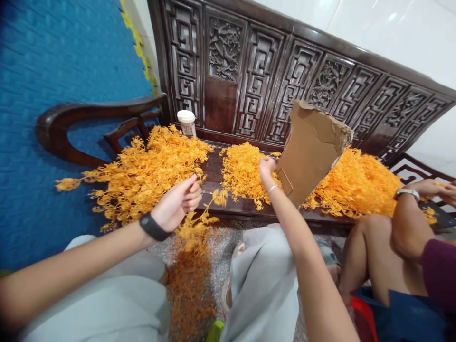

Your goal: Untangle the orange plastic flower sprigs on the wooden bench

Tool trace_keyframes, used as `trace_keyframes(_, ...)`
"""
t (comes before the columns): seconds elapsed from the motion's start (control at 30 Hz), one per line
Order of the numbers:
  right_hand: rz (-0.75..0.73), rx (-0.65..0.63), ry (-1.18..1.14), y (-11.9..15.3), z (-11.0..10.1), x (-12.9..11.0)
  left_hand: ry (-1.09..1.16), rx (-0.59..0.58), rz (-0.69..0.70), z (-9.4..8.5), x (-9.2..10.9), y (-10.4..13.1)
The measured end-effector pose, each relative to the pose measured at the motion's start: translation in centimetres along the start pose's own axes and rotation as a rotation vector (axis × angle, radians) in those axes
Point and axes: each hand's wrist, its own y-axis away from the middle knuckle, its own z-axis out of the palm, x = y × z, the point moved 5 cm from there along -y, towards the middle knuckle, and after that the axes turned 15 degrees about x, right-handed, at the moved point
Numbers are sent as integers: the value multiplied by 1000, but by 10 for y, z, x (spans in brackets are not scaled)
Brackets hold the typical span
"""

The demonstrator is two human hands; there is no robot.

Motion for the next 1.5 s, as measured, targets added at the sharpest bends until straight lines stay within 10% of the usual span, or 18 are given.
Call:
trace_keyframes(0.17, -119, -34, 25, -26, -23, 42, -6, -158, 77, -10, 26, 15)
trace_keyframes(0.43, -63, -251, -11, -5, 8, 44, 100, -98, 71, -28, 39, -10)
trace_keyframes(0.6, -236, -329, -59, 21, 9, 11, 143, -86, 68, -27, 40, -20)
trace_keyframes(0.77, -450, -867, -317, 95, -3, -58, 141, -92, 53, -23, 33, -27)
trace_keyframes(1.0, -789, -1254, -342, 182, -20, -115, 114, -81, -7, -19, 22, -26)
trace_keyframes(1.5, -967, -973, -130, 147, 15, -93, 20, -36, 139, -11, -4, -40)
